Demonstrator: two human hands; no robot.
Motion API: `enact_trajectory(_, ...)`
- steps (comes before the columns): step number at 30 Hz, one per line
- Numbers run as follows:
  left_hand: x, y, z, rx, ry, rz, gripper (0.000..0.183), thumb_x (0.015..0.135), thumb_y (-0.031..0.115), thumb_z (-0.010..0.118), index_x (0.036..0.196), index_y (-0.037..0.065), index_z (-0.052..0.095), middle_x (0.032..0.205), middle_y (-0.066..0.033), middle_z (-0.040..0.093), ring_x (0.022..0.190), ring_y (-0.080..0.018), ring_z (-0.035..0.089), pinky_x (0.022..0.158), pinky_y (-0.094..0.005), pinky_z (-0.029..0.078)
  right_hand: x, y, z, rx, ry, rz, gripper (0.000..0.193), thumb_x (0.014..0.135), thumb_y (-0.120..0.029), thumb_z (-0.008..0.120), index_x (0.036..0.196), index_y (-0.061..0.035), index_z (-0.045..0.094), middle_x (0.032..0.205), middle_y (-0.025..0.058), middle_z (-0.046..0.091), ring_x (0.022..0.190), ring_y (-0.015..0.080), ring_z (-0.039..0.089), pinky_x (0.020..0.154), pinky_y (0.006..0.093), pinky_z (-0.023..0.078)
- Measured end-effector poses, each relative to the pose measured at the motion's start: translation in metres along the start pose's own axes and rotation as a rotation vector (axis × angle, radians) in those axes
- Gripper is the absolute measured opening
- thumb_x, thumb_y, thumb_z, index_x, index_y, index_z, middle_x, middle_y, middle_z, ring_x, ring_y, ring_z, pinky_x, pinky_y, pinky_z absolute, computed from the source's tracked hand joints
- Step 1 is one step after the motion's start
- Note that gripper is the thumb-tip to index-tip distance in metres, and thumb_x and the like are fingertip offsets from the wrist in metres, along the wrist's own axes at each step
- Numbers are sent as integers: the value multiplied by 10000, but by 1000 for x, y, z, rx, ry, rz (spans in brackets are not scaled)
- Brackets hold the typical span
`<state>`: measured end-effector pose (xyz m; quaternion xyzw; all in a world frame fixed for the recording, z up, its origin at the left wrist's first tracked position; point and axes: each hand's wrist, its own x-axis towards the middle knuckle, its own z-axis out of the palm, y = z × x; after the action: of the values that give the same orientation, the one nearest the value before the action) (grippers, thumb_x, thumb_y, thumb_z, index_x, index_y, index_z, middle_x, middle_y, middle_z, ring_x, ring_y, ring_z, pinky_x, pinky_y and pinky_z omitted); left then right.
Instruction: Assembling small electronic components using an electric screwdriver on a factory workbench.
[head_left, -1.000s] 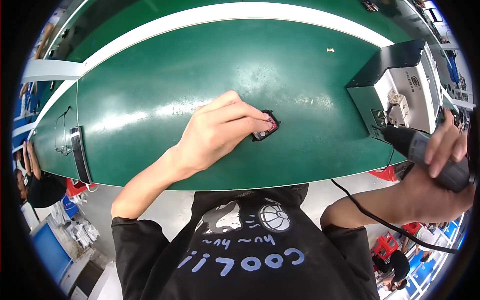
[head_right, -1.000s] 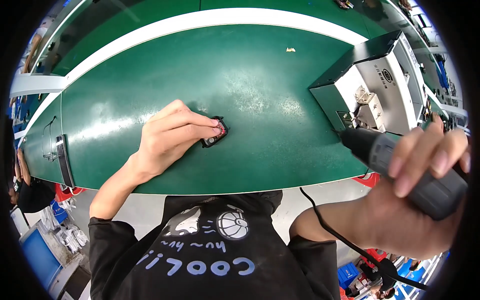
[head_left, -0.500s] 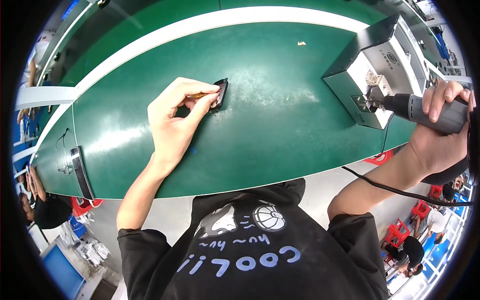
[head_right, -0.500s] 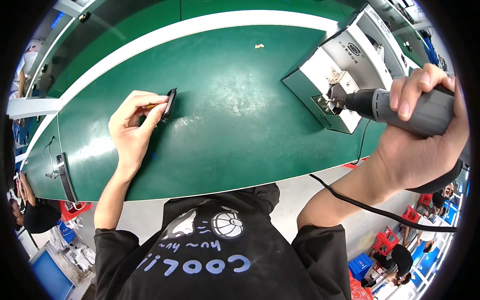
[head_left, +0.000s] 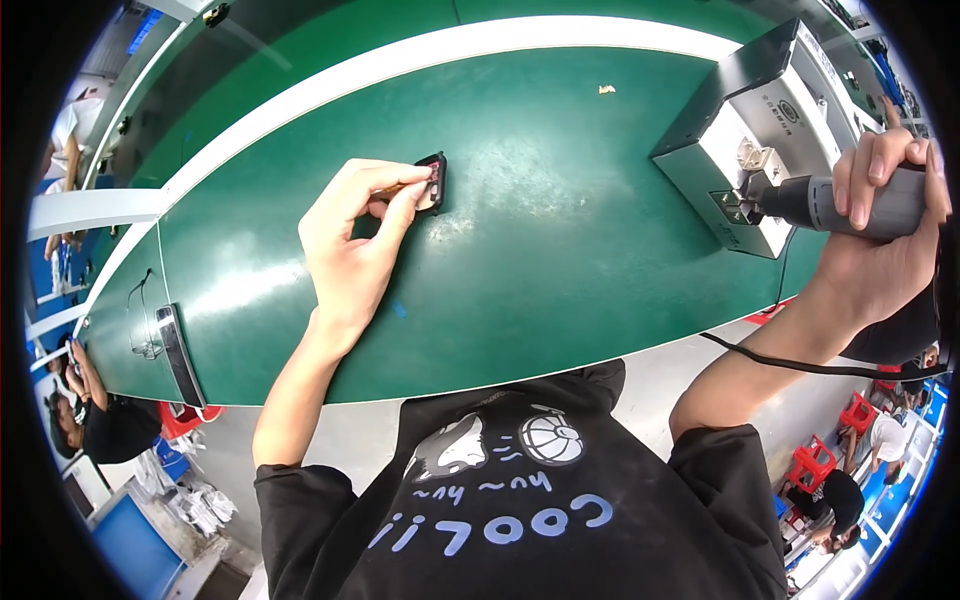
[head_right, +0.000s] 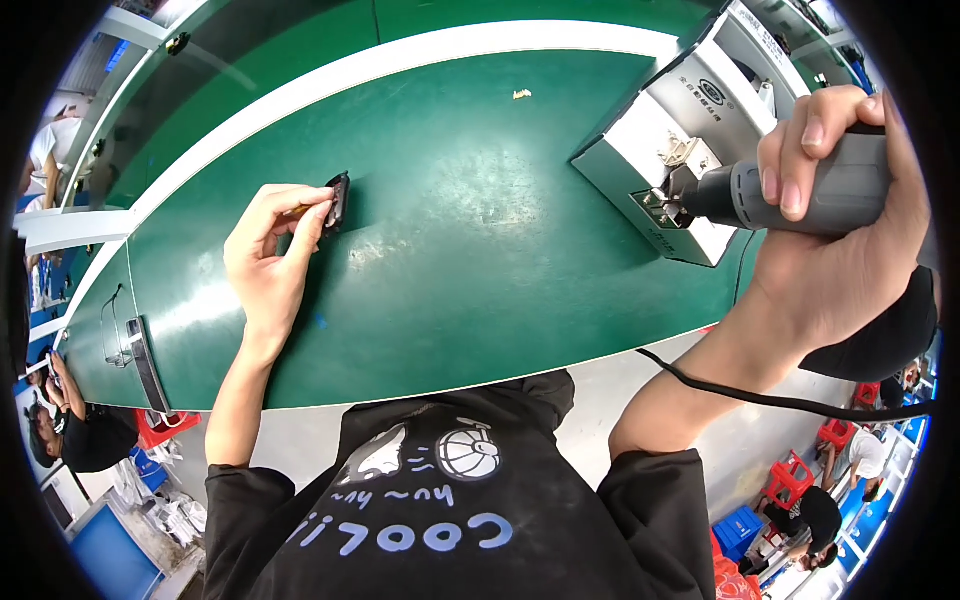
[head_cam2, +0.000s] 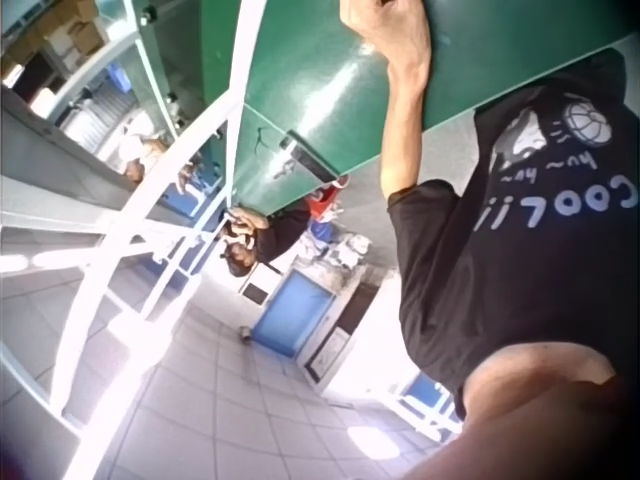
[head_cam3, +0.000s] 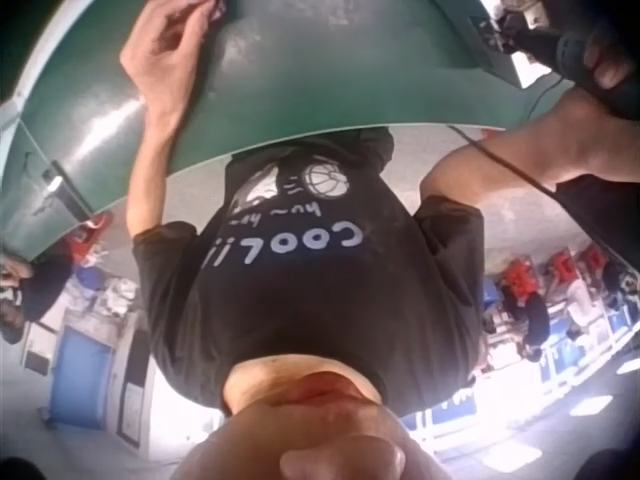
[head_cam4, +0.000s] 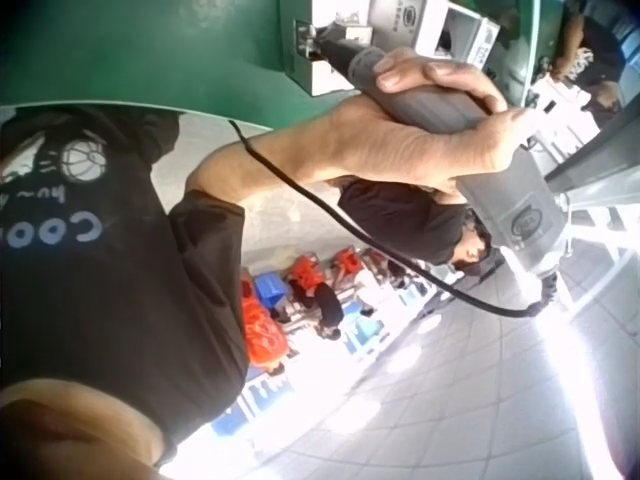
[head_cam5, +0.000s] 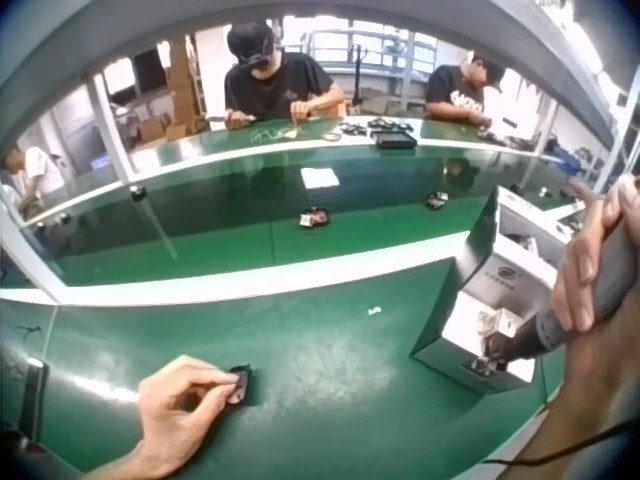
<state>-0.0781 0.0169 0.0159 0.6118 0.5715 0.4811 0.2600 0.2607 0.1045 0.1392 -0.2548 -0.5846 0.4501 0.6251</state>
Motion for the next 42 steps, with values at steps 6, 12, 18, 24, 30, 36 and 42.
enact_trajectory(6,1,-5,1,28,-16,52,169,855,-68,670,1001,8,706,929,-83,676,782,-111,664,617,-201,507,-8,-6,-4,9,39,-21,227,975,-182,411,983,14,527,832,170,565,485,137,435,508,273,374)
enact_trajectory(12,8,-9,-3,-170,15,-175,130,903,-30,639,1020,-7,693,977,-45,659,802,-81,637,617,-192,485,-11,-11,-6,-41,24,-138,268,978,-205,415,1006,26,547,843,181,568,487,142,454,500,275,386)
enact_trajectory(18,65,-53,-34,24,164,-1,142,929,6,627,1059,2,686,982,-32,668,830,-74,616,730,-202,501,0,-16,-2,-65,3,-241,379,1007,-346,439,802,-47,551,632,105,581,326,127,424,266,261,385)
enact_trajectory(24,111,-84,-62,471,294,68,413,922,61,592,1329,55,515,1274,-144,549,1140,-262,584,949,-357,485,-9,-43,-12,45,150,-192,305,934,-232,428,895,38,563,774,176,530,500,160,436,496,293,365)
enact_trajectory(30,102,-69,-49,662,153,181,422,923,74,582,1333,70,482,1303,-186,442,1220,-345,488,1029,-414,413,20,-43,-41,-120,209,-550,379,944,-339,469,783,-6,551,655,155,557,402,178,455,392,294,396)
enact_trajectory(36,97,-69,-49,620,132,141,383,943,74,561,1319,84,489,1264,-171,442,1184,-341,505,974,-402,446,37,-35,-46,-213,463,-365,294,904,-193,545,739,51,558,709,173,572,450,186,444,512,348,396)
enact_trajectory(42,99,-71,-47,614,122,125,359,959,73,543,1315,92,496,1264,-153,443,1155,-321,525,931,-391,470,14,-56,-28,-33,302,-363,283,920,-242,478,854,22,558,746,153,561,450,162,414,500,308,376)
